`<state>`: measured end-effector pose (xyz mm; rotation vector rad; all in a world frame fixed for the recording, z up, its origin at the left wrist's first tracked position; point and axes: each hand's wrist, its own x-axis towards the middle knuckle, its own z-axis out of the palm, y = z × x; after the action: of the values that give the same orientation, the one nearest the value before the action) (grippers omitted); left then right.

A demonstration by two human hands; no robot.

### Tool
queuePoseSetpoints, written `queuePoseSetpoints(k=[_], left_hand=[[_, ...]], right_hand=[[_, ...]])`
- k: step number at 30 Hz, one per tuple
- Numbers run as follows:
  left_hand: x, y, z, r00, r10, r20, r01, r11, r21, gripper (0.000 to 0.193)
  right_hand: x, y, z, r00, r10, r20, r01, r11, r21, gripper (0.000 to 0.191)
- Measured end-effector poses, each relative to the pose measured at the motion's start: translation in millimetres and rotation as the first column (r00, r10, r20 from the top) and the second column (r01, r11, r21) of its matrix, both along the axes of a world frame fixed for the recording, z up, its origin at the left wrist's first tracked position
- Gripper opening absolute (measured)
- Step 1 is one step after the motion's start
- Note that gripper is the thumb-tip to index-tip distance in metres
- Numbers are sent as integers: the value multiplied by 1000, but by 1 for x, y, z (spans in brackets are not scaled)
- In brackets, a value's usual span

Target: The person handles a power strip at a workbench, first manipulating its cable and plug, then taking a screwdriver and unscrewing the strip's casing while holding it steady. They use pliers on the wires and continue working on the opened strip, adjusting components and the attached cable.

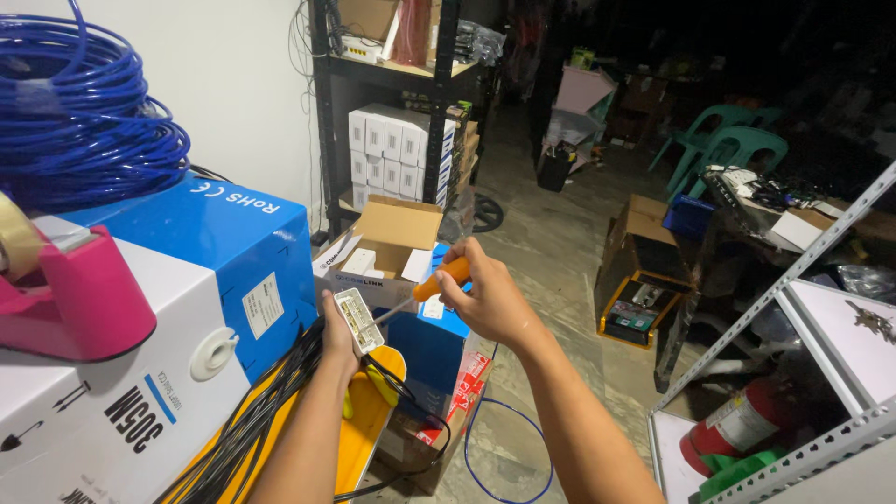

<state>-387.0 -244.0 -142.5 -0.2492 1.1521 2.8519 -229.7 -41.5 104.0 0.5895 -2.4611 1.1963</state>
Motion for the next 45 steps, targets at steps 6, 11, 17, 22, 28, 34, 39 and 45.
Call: queuePoseSetpoints(k=[6,11,17,22,28,34,39,45], left_hand=[[3,0,6,1000,6,-18,-6,1000,-18,70],[1,1,5,999,-36,-5,36,999,4,73],[-5,1,4,998,-54,-34,55,998,35,76],[-7,-1,11,1000,-5,10,5,1000,25,82],[-9,-3,19,993,121,10,-121,993,13,83],[-14,-3,20,988,152,6,-152,988,40,79],[-14,-5,19,991,109,-81,-106,993,52,75],[-9,-2,21,999,-16,-28,17,999,32,77]], right_hand=[[-3,0,-1,1000,-8,6,8,1000,-12,25],[-4,1,-5,999,-33,9,33,999,-37,26],[-14,-2,-10,996,-72,-56,70,997,-37,30],[-17,-13,-6,973,-178,-147,184,983,26,36],[-6,-35,10,875,-480,65,474,875,96,48],[0,-42,11,965,-255,64,255,967,17,35],[-5,-35,-1,983,-61,-173,83,989,126,33],[-4,-33,-6,958,-141,-250,199,953,228,34]])
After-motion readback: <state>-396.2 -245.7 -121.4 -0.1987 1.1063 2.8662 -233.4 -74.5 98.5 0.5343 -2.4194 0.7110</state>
